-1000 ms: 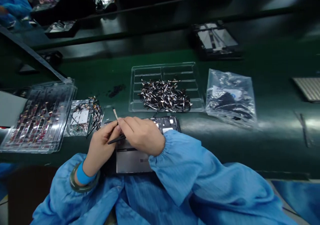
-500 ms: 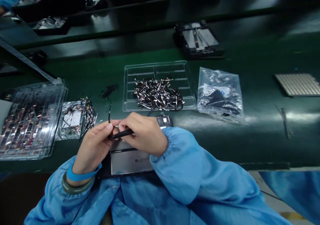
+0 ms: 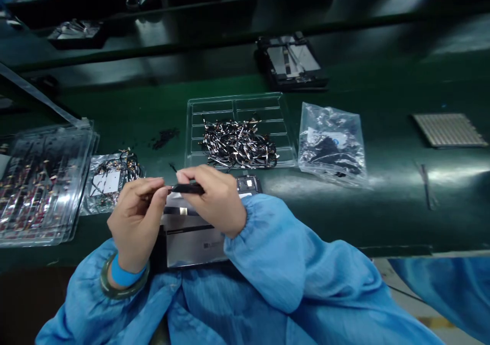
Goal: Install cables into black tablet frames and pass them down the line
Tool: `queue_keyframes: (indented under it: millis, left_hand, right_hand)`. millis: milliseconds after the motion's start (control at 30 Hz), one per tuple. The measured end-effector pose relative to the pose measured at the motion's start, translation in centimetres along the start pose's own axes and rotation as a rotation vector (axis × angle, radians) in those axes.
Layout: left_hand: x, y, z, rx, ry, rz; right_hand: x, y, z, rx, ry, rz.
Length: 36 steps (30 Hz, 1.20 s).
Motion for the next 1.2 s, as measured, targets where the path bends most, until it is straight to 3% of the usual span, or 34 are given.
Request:
queue_keyframes:
  millis: [133, 333, 433, 500, 667, 733, 800, 933, 1033, 1133, 1200]
  left_hand:
    - [-0.2, 0.1, 0.5, 0.020, 0.013, -0.003]
    - [-0.3, 0.4, 0.8, 0.170, -0.045, 0.015]
    - [-0.3, 0.6, 1.0, 0.204, -0.105, 0.004]
    - [-0.5, 0.5, 1.5, 0.259, -0.157, 0.024]
    - [-0.7, -0.1, 3.4, 0.490, -0.283, 0.168]
    - [0.4, 0.0, 4.3, 0.503, -0.227, 0.177]
    - [2.8, 0.9, 5.0, 0.377, -0.039, 0.105]
    - [8.3, 2.4, 5.5, -0.137, 0.559, -0.036]
    - [9.6, 1.8, 7.2, -0.336, 0.876, 0.148]
    - [9.1, 0.4, 8.7, -0.338, 0.943, 0.398]
    - [8.8, -0.2, 8.6, -0.329, 0.899, 0.461]
  right_hand:
    - [-0.6, -0.6, 1.1, 0.203, -0.096, 0.084]
    - [-1.3, -1.8, 1.5, 0.346, -0.166, 0.161]
    - [-1.5, -2.0, 1.6, 0.333, -0.131, 0.196]
    - [-1.5, -1.6, 1.2, 0.187, -0.029, 0.215]
    - [-1.3, -1.0, -3.6, -0.671, 0.337, 0.200]
    - [-0.7, -0.9, -5.1, -0.878, 0.442, 0.123]
    - [0.2, -0.8, -6.1, -0.982, 0.473, 0.054]
    - [1.8, -1.1, -7.2, -1.112, 0.442, -0.012]
    - [2.1, -1.5, -7.5, -1.129, 0.434, -0.040]
    - [1.8, -1.5, -7.4, -1.056, 0.441, -0.004]
    - [1.7, -1.6, -7.3, -1.003, 0.423, 0.052]
Point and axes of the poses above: each hand's wrist, its own y-axis towards the middle knuckle, its own x-axis out of the back of the hand, z = x × y, the point moved 6 cm from there along y, towards the middle knuckle, and after that the axes turned 10 degrees about -z, right-handed, at the moved point
